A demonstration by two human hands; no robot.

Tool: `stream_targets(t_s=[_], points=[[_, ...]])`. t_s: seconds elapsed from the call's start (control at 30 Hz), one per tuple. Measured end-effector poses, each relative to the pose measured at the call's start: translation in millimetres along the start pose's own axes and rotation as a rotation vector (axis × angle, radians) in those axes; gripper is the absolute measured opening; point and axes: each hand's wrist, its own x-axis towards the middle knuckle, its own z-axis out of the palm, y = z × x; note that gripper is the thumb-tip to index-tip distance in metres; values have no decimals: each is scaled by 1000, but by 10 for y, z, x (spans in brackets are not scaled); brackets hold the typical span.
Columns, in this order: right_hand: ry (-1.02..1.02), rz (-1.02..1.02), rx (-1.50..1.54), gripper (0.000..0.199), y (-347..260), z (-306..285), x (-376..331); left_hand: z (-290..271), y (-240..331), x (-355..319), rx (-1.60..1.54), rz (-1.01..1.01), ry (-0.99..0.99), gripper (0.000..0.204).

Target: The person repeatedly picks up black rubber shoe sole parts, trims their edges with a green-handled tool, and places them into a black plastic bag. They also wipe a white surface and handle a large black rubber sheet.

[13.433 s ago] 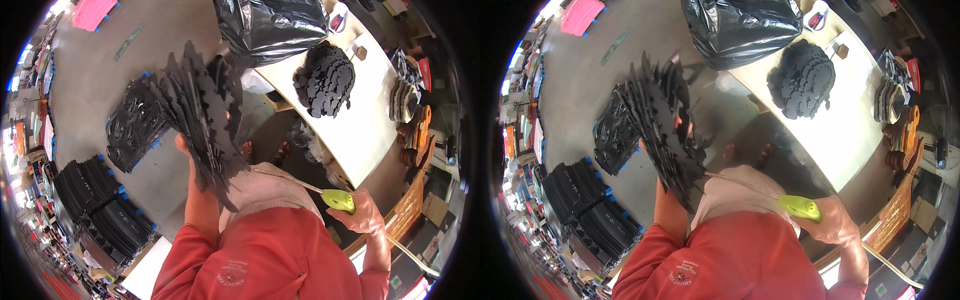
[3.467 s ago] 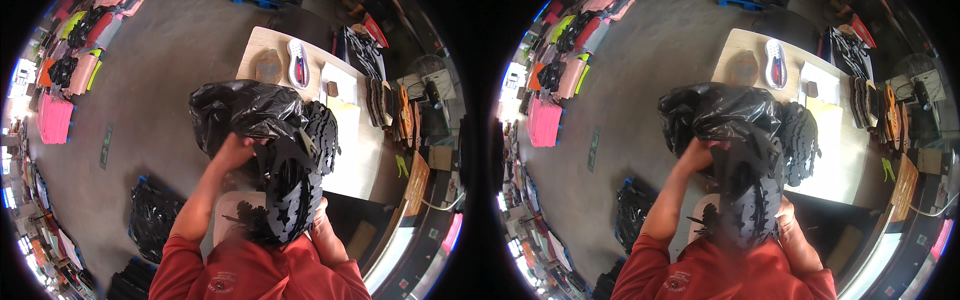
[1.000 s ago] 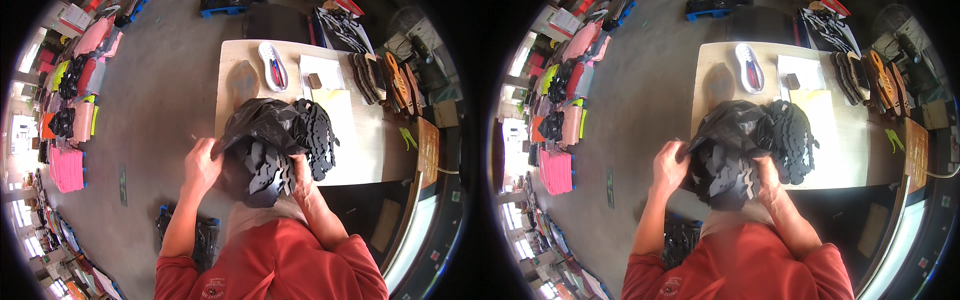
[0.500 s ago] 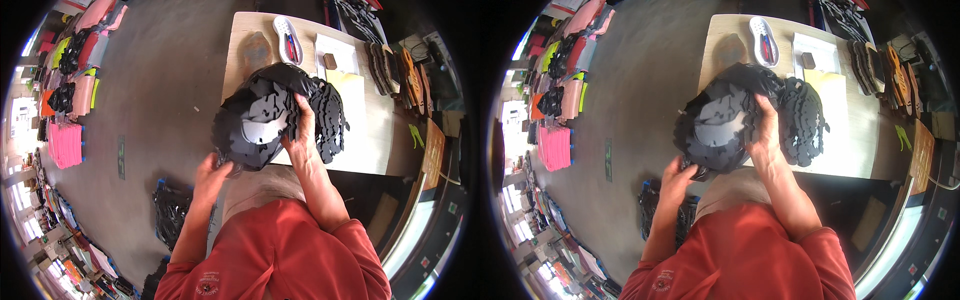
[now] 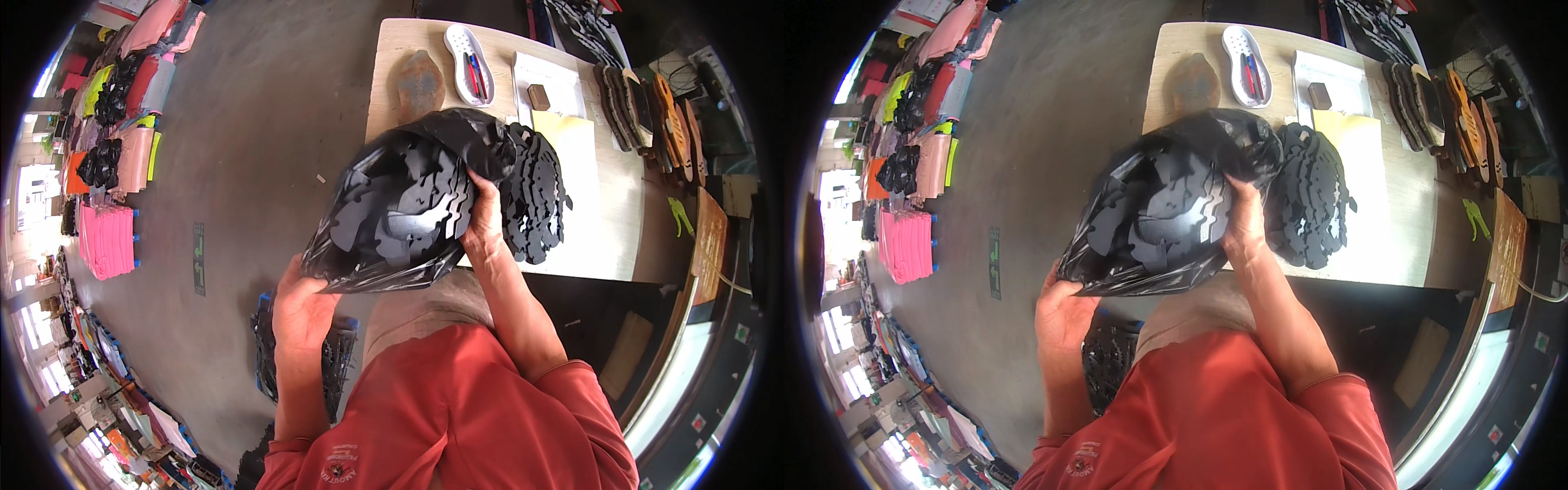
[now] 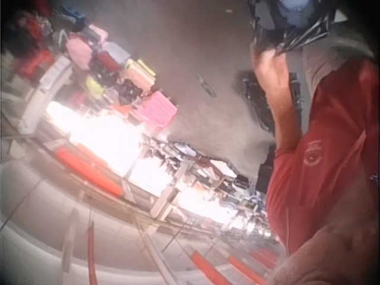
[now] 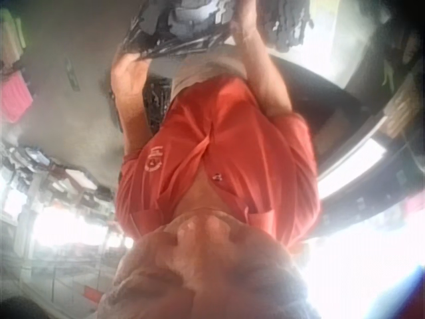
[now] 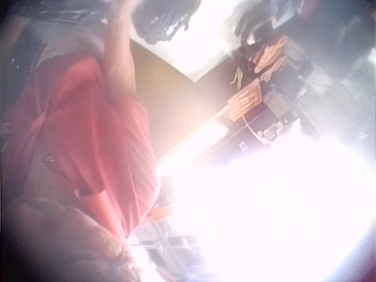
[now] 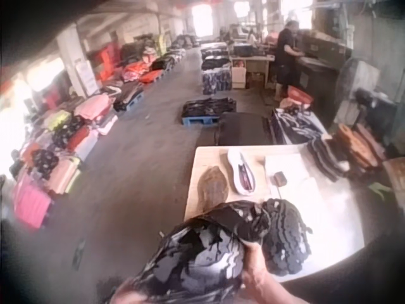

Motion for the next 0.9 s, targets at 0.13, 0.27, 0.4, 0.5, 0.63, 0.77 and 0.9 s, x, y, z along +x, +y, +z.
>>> stream_targets(t_s=[0.13, 0.27, 0.4, 0.5, 0.63, 0.77, 0.9], points=[[87, -198, -263, 42, 4, -120, -23, -19, -96, 132, -135, 174, 14, 33], [155, -261, -343, 42, -26, -73, -130, 127, -177, 174, -203, 279, -72, 31], [147, -240, -343, 37, 48, -73, -215, 312, -259, 109, -26, 301, -185, 22], [252, -90, -566, 42, 59, -100, -258, 338, -260, 133, 28, 312, -186, 21], [116, 187, -723, 54, -305, -81, -558, 237, -179, 168, -93, 328, -133, 17], [12, 154, -1084, 44, -704, 90, -929, 170, -120, 169, -106, 349, -97, 14], [272, -166, -1745, 55, -1034, 135, -990, 179, -131, 159, -136, 332, -70, 12]])
